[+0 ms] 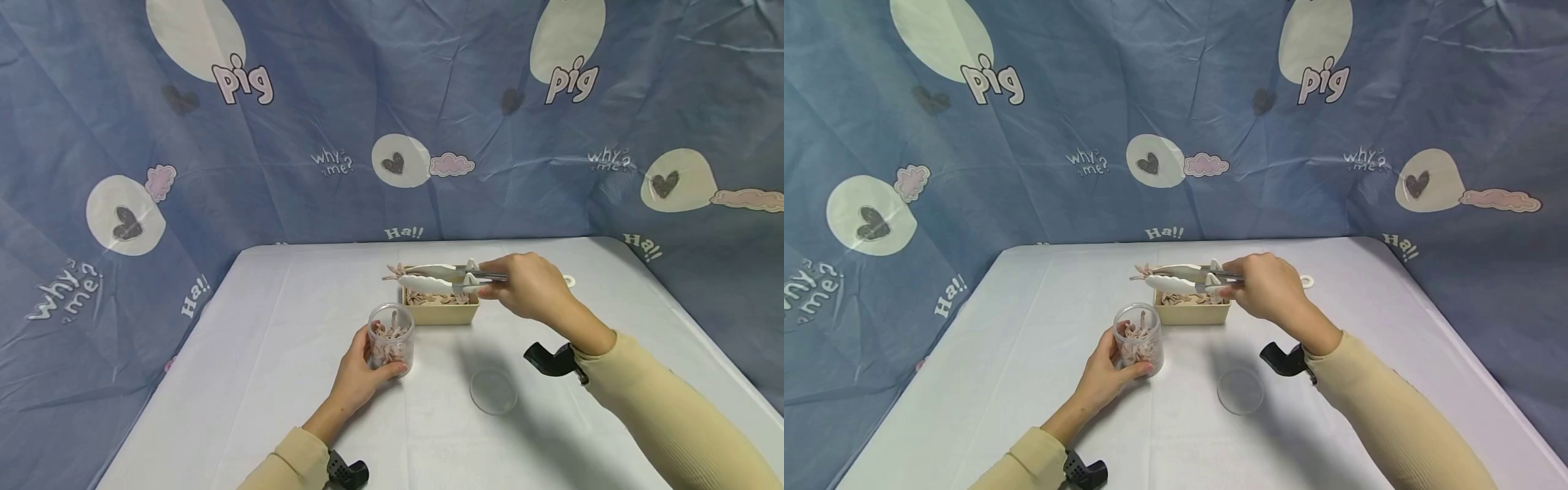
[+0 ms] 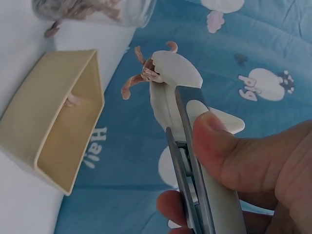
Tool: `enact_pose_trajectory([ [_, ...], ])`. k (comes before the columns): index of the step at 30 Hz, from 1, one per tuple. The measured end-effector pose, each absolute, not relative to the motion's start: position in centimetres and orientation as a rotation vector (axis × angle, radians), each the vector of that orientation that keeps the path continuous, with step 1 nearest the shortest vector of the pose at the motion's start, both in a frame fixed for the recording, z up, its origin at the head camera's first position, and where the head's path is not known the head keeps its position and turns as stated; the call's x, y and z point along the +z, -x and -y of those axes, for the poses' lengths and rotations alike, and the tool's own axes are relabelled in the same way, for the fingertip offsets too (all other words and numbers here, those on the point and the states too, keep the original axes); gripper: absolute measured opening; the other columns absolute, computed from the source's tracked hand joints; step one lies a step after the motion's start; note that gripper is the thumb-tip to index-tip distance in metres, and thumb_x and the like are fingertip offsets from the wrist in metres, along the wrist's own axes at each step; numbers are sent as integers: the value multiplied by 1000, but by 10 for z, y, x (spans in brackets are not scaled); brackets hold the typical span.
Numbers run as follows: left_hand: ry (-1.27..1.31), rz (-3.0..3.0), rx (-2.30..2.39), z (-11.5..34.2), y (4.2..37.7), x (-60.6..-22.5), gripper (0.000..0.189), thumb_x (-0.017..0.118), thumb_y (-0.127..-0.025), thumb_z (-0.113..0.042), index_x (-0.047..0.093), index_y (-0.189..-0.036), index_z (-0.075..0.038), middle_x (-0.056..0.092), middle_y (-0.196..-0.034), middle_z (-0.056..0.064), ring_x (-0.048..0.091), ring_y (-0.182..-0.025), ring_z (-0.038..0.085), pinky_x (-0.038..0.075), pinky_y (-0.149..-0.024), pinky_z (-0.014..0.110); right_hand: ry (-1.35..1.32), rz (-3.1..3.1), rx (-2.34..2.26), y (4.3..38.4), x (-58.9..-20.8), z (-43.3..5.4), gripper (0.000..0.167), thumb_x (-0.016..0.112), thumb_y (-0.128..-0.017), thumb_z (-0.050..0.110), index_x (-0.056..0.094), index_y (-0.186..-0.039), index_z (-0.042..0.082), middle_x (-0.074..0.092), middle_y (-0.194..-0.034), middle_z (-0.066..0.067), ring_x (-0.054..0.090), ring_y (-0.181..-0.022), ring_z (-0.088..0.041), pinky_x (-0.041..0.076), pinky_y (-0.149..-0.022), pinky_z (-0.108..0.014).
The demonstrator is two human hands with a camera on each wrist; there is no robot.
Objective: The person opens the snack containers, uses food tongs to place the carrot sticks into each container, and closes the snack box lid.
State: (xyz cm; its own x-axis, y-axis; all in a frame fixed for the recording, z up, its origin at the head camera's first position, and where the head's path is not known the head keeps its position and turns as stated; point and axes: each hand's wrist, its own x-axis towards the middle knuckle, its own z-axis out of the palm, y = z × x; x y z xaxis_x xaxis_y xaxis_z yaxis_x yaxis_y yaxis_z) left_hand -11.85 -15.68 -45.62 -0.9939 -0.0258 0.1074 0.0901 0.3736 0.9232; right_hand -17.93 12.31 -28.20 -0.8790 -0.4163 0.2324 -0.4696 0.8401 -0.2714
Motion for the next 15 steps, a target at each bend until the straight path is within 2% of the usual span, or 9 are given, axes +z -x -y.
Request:
enact_pose_trajectory([
  [7,46,2519,-1683,156,119,-456,92,86,-75,-29,34,-149,-13,53,-142,9,44,-141,30,34,-121,44,-745,2835,522,171,-280,-121,40,76,-85,30,71,-120,11,76,-105,-10,71,-101,-31,57,-79,-52],
  [15,50,2524,-1676,156,119,-457,93,86,-75,-31,33,-149,-12,52,-143,9,44,-141,30,34,-122,44,-804,2814,533,165,-279,-118,39,77,-84,30,73,-118,12,77,-104,-10,72,-94,-27,57,-74,-47],
])
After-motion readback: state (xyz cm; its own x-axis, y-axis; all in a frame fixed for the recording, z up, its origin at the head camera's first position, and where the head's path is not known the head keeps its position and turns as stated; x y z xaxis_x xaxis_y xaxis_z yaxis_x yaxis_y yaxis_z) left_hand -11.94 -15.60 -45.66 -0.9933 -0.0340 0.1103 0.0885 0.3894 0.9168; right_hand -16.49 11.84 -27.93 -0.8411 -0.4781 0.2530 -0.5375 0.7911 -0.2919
